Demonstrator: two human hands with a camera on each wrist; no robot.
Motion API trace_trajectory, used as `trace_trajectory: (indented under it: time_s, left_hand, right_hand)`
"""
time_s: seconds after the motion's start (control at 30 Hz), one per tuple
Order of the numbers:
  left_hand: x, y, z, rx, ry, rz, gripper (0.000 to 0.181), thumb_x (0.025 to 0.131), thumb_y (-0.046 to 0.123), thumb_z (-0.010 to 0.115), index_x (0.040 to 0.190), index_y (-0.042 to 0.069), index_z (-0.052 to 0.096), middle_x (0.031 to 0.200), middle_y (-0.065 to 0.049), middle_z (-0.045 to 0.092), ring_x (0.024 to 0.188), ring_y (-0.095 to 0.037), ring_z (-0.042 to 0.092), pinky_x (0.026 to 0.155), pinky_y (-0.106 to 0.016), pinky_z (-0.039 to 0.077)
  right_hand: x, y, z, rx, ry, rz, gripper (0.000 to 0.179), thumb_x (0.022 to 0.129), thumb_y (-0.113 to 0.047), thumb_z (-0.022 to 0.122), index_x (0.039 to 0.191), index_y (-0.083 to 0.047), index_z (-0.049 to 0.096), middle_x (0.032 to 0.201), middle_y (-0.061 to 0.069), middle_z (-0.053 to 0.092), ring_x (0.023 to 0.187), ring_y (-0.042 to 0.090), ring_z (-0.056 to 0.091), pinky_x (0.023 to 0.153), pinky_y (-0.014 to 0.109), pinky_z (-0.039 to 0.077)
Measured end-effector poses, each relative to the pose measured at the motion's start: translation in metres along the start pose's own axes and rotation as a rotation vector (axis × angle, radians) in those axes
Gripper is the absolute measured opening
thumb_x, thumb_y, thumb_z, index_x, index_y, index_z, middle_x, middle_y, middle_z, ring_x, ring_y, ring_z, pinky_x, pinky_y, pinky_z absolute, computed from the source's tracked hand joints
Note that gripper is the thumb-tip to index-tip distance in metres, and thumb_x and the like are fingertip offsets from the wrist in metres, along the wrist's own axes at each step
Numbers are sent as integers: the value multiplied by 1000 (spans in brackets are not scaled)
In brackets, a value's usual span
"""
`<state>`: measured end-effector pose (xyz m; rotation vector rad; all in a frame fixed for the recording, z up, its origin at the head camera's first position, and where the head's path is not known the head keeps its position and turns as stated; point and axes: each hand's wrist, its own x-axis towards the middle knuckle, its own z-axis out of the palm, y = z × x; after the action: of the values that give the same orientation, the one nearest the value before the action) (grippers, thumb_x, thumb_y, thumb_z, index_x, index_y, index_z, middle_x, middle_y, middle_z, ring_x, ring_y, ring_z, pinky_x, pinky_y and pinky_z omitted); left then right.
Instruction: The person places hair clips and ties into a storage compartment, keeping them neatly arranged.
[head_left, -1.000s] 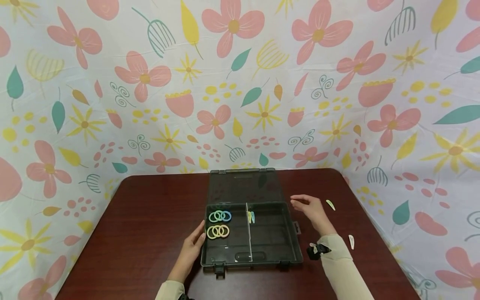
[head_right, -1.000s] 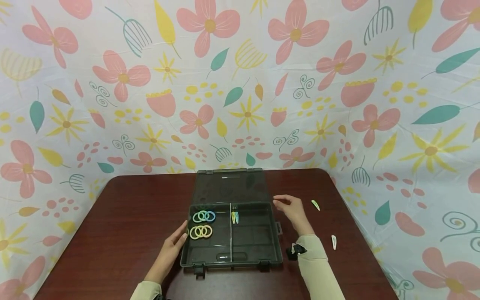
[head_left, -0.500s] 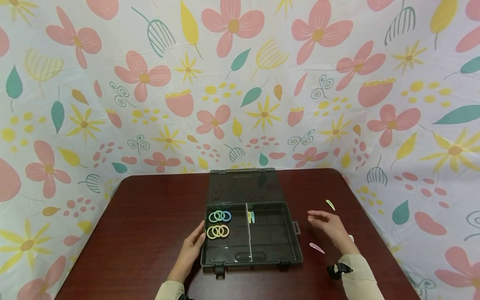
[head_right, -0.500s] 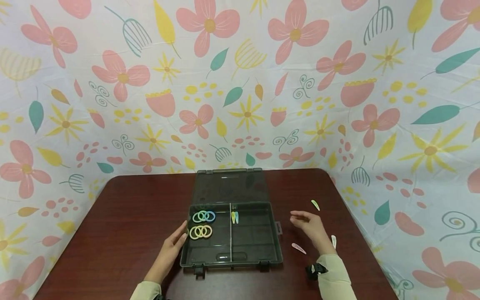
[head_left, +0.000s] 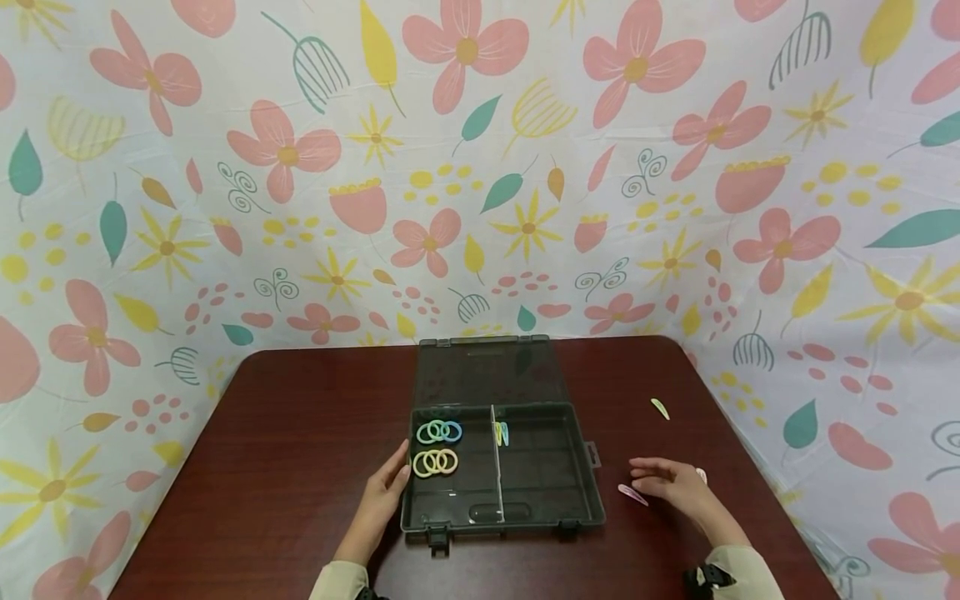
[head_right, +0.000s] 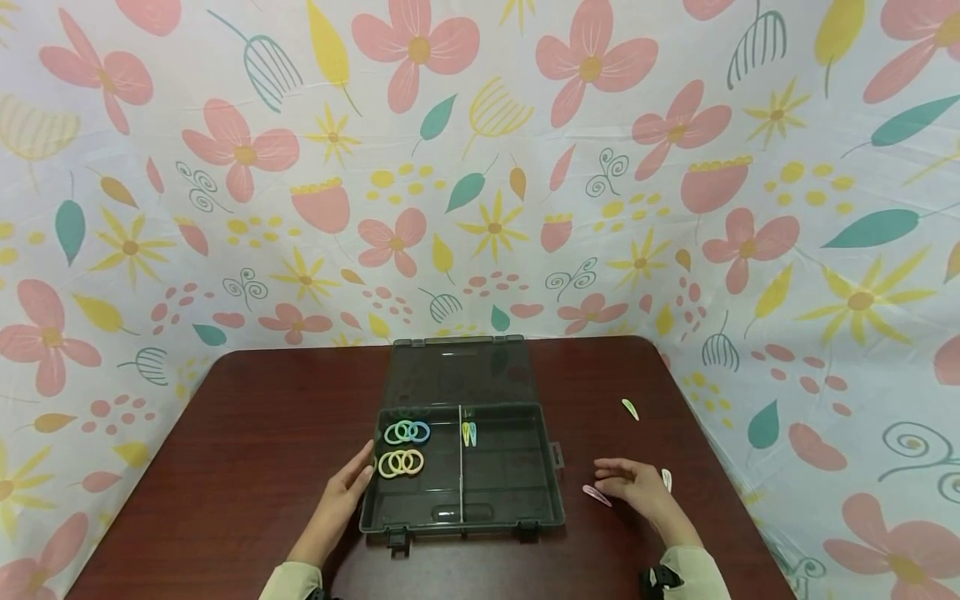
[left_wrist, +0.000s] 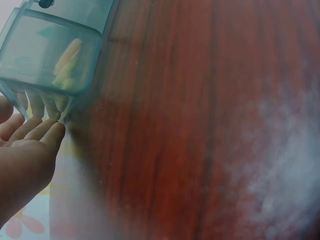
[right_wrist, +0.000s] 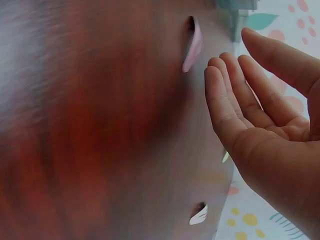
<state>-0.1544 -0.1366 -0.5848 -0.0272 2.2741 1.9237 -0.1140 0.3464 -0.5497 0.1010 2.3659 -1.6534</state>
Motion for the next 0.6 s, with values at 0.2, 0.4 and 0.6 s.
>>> trace_trajectory:
  time_s: [0.2, 0.4, 0.6]
  left_hand:
    - [-2, -1, 0, 7, 1, 31, 51, 101, 16, 51, 150, 19, 37, 155, -12, 29, 141, -38, 23, 108, -58, 28]
    - [-3, -1, 0, 11, 1, 33, 51, 101, 16, 51, 150, 19, 37, 155, -13, 29, 141, -38, 24, 108, -58, 29]
    - [-5, 2, 0, 9, -4, 59, 51, 101, 14, 50, 150, 14, 36, 154, -15, 30, 141, -39, 24, 109, -58, 27]
  right_hand:
    - [-6, 9, 2, -32, -5, -11, 51, 87, -9, 71, 128, 15, 52, 116, 27, 63, 96, 19, 65, 75, 27, 54]
    - [-10, 9, 3, -67, -11, -48, 48, 83, -4, 73, 123, 16, 55, 111, 27, 64, 95, 22, 64, 73, 25, 54]
    - [-7, 10, 6, -119, 24, -77, 40, 80, 3, 72, 116, 16, 60, 101, 22, 67, 87, 19, 64, 69, 24, 54]
